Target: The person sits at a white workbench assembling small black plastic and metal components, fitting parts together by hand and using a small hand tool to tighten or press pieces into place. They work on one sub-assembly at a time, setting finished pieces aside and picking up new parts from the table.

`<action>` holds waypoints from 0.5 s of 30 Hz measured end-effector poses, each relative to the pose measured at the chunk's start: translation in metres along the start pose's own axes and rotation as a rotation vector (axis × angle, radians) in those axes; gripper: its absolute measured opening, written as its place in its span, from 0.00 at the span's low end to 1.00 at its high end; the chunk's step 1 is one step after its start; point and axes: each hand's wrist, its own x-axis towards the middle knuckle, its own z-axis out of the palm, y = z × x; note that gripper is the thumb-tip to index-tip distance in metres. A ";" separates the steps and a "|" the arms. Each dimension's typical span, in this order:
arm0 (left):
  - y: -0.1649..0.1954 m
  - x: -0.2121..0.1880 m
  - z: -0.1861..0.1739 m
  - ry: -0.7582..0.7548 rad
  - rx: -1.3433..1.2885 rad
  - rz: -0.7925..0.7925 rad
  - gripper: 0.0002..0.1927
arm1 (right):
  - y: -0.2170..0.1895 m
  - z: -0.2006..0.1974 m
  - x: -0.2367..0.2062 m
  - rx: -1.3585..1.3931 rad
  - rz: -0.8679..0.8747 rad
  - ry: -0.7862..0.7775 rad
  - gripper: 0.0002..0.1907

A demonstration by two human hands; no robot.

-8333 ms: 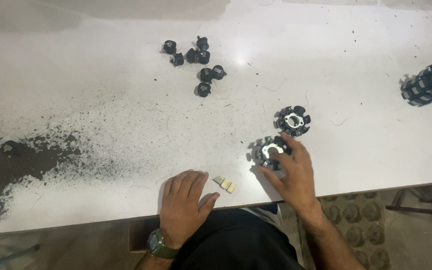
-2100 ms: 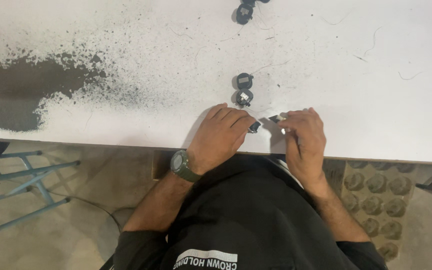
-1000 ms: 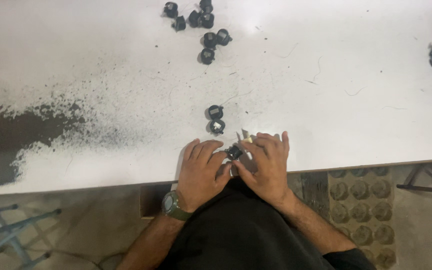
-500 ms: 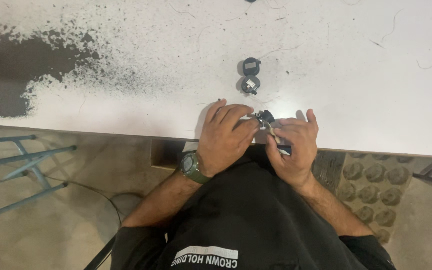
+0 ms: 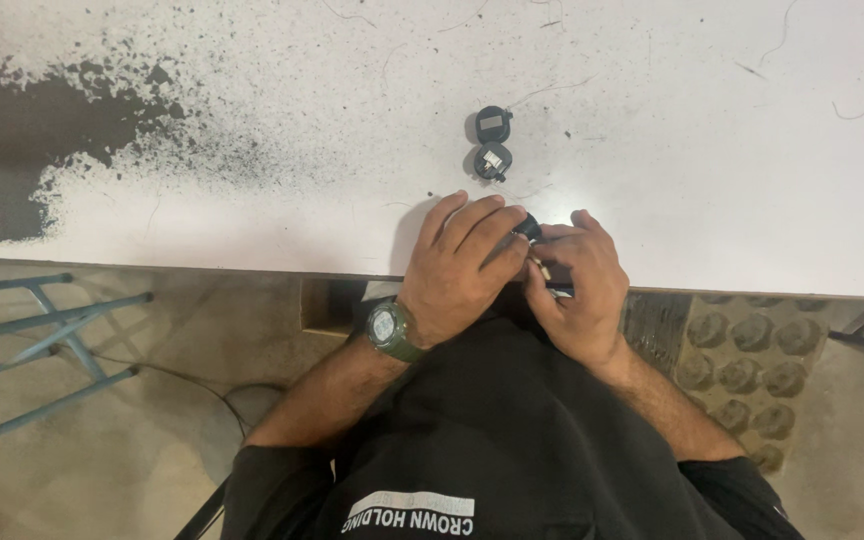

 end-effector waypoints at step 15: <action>-0.004 -0.006 0.003 -0.031 -0.030 -0.011 0.08 | -0.003 -0.002 0.003 0.023 0.050 0.036 0.14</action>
